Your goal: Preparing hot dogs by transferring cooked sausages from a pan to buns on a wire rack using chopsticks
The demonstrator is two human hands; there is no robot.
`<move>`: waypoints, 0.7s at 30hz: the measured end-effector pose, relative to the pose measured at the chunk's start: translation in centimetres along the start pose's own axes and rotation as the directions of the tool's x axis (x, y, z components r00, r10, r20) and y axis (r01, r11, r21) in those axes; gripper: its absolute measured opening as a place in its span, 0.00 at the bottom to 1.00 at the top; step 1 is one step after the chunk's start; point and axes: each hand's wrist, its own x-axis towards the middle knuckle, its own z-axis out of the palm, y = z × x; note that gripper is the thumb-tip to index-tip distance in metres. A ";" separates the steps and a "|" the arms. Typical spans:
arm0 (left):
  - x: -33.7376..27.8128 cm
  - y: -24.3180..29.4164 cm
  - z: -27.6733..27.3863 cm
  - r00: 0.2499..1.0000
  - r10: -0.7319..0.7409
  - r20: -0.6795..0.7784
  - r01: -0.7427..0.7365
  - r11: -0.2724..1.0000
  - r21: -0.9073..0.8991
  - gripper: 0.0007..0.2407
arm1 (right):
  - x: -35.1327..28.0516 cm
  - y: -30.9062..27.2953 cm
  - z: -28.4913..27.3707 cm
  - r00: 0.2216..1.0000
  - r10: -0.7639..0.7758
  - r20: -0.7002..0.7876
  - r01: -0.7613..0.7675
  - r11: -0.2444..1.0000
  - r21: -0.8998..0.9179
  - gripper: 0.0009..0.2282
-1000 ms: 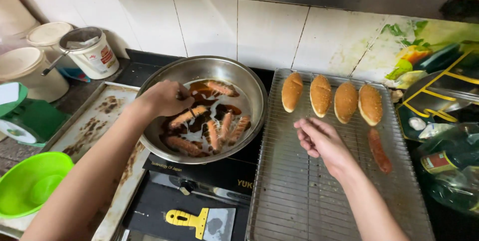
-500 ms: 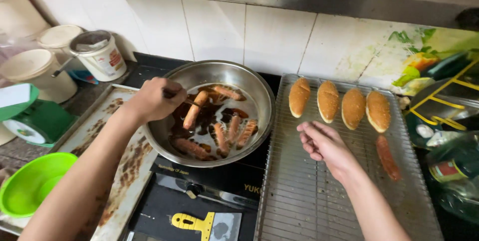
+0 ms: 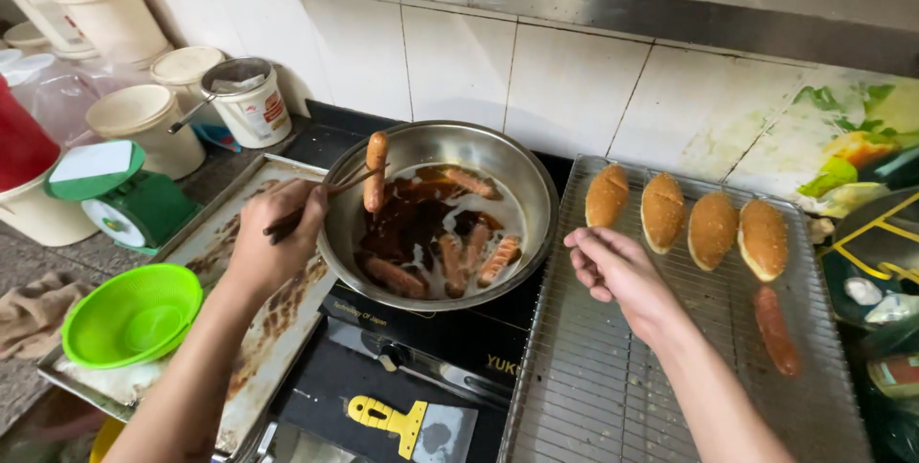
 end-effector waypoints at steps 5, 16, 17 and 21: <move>-1.6 1.3 0.4 0.995 0.032 -0.098 -0.035 0.999 -0.032 0.09 | 0.4 -0.5 0.6 1.000 -0.025 0.010 0.025 1.000 -0.010 0.10; -3.0 2.7 0.1 0.979 0.123 -0.160 -0.129 0.991 -0.029 0.09 | 0.7 -1.5 1.2 0.999 -0.048 0.012 0.048 0.998 -0.037 0.09; -3.2 2.1 0.4 0.980 0.112 -0.163 -0.120 0.992 -0.040 0.09 | 0.8 -1.4 1.1 0.998 -0.056 0.008 0.057 0.998 -0.037 0.10; -3.2 1.0 0.9 0.979 0.118 -0.165 -0.129 0.990 -0.058 0.09 | 1.3 -1.2 1.3 0.997 -0.075 0.004 0.075 0.997 -0.033 0.10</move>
